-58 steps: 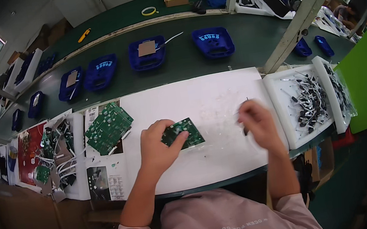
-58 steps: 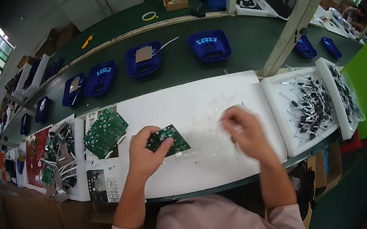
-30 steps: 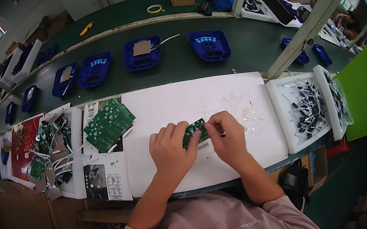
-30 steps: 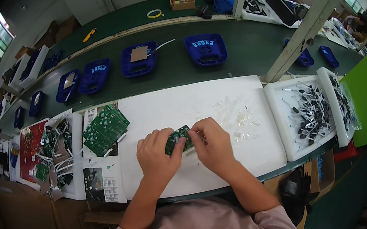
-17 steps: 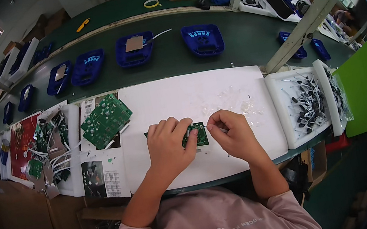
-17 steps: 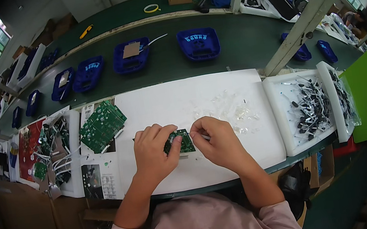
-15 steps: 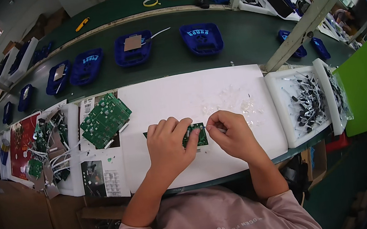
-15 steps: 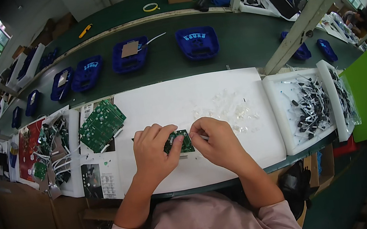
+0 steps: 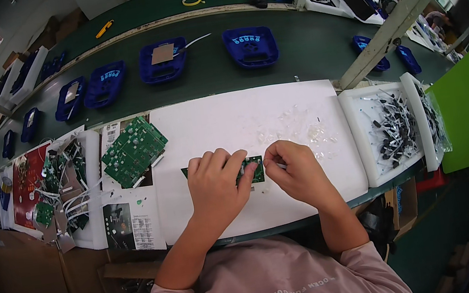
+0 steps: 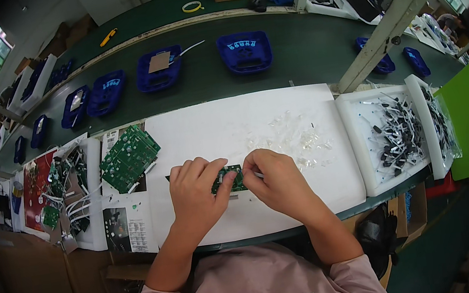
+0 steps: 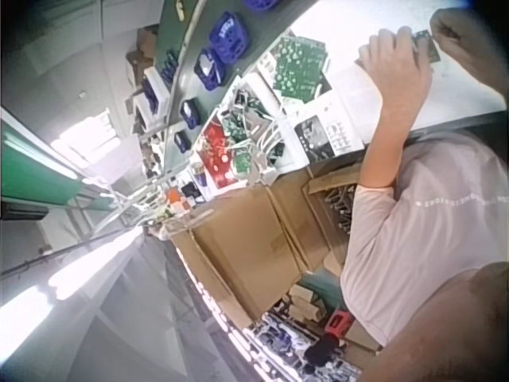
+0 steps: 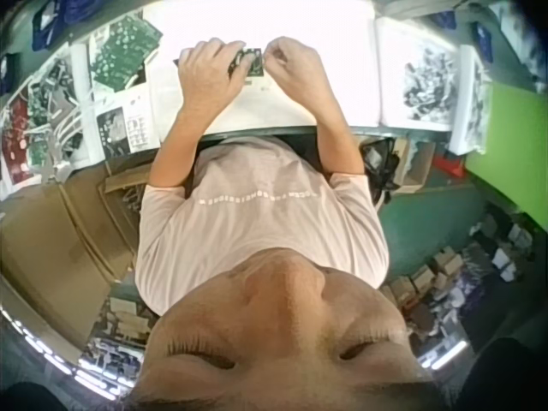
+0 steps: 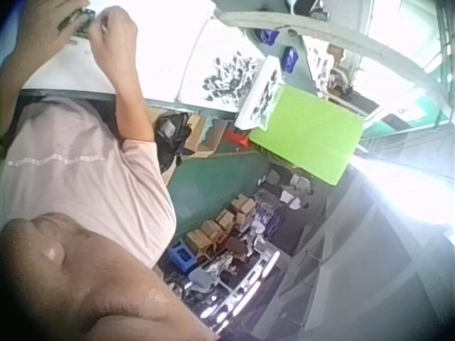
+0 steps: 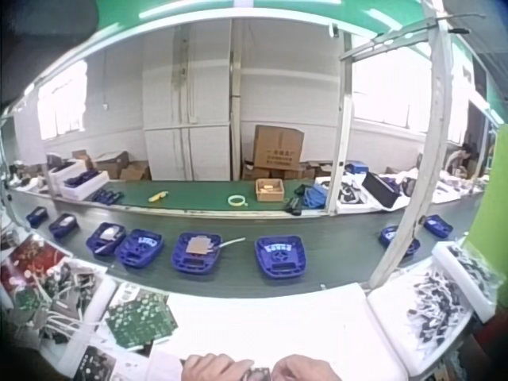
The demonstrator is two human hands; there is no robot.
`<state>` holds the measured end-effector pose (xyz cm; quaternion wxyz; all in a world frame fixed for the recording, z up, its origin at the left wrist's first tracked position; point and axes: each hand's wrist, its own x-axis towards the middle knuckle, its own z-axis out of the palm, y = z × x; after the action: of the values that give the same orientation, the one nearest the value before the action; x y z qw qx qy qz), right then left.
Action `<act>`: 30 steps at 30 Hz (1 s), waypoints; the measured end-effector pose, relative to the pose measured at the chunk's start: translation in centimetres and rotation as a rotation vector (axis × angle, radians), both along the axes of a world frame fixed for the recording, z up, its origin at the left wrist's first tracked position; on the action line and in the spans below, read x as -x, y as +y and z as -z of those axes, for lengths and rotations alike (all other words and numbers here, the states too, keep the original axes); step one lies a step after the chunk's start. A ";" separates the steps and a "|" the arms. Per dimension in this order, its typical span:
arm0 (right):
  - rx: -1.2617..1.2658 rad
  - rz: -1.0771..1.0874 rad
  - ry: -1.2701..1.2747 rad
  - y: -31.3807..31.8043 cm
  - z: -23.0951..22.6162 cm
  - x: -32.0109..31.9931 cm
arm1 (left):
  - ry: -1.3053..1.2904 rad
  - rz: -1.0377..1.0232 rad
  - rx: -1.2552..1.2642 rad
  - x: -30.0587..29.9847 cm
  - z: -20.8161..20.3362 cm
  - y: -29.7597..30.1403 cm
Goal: The person assembles electronic circuit boards into plastic housings by hand, connecting them with white connectors.
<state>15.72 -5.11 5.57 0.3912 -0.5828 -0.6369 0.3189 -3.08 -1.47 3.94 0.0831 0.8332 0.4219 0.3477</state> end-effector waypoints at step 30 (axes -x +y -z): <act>-0.132 -0.042 -0.147 -0.3 0.1 0.1 | -0.007 -0.009 0.013 -0.4 0.0 -0.4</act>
<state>15.66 -5.39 5.51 0.3743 -0.5640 -0.6956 0.2408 -2.65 -1.90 3.97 0.0885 0.8296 0.4274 0.3483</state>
